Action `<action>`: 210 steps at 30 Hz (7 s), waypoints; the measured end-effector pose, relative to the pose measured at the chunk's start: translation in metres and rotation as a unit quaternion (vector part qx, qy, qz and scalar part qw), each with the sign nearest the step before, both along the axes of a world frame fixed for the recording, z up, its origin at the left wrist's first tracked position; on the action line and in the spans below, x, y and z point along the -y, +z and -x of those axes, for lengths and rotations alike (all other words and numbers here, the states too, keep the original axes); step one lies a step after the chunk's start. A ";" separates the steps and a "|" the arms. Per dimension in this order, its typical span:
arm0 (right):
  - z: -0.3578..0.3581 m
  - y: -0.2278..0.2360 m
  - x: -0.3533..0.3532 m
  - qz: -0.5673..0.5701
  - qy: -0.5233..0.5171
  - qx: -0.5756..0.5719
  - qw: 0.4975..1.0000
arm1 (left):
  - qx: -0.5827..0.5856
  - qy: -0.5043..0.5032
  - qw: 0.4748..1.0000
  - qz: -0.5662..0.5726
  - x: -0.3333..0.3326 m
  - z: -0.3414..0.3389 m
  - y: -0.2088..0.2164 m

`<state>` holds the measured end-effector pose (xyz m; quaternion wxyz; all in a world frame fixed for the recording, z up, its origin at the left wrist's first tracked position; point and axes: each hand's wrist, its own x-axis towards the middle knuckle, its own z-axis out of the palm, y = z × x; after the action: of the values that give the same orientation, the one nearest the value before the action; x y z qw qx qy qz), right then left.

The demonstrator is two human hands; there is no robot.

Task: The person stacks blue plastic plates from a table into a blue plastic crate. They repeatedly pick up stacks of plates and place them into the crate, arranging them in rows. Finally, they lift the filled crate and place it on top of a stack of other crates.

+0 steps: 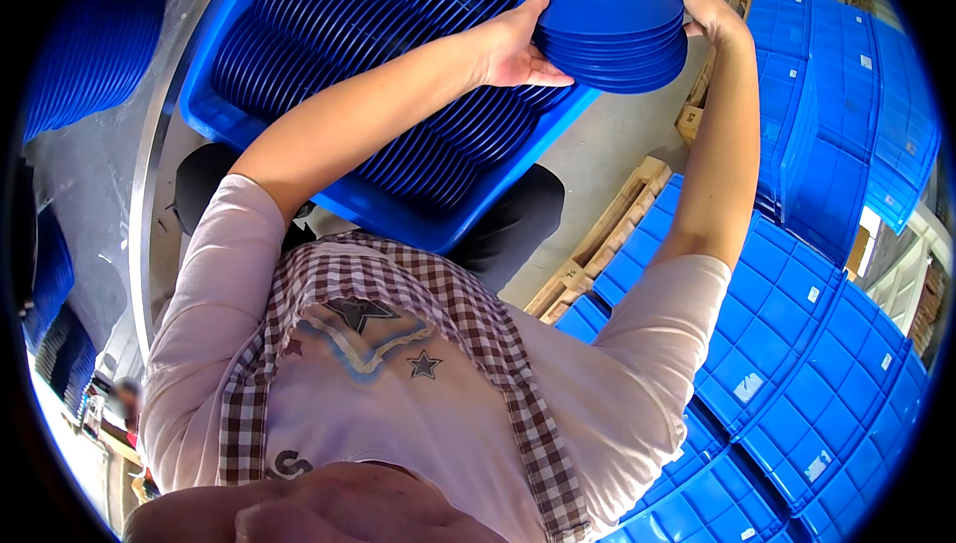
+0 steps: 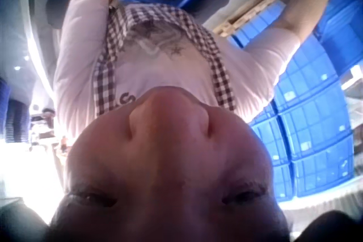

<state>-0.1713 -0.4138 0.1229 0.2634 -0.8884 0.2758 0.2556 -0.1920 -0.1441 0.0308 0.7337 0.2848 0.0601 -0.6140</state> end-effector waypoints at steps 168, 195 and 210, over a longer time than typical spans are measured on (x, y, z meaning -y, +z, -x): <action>0.059 -0.102 -0.901 -0.643 0.275 -0.128 0.703 | 0.188 0.771 0.535 -0.290 -1.022 0.148 -0.020; 0.085 -0.084 -0.797 -0.628 0.312 -0.098 0.706 | 0.222 0.693 0.638 -0.253 -0.812 0.217 -0.050; 0.006 -0.058 -0.647 -0.555 0.270 0.048 0.785 | 0.185 0.640 0.714 -0.214 -0.645 0.058 -0.003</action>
<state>-0.1776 0.2334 0.0649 0.6443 -0.6383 -0.1777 0.3820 -0.2498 0.5007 0.0281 0.8673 0.4355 0.2211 0.0968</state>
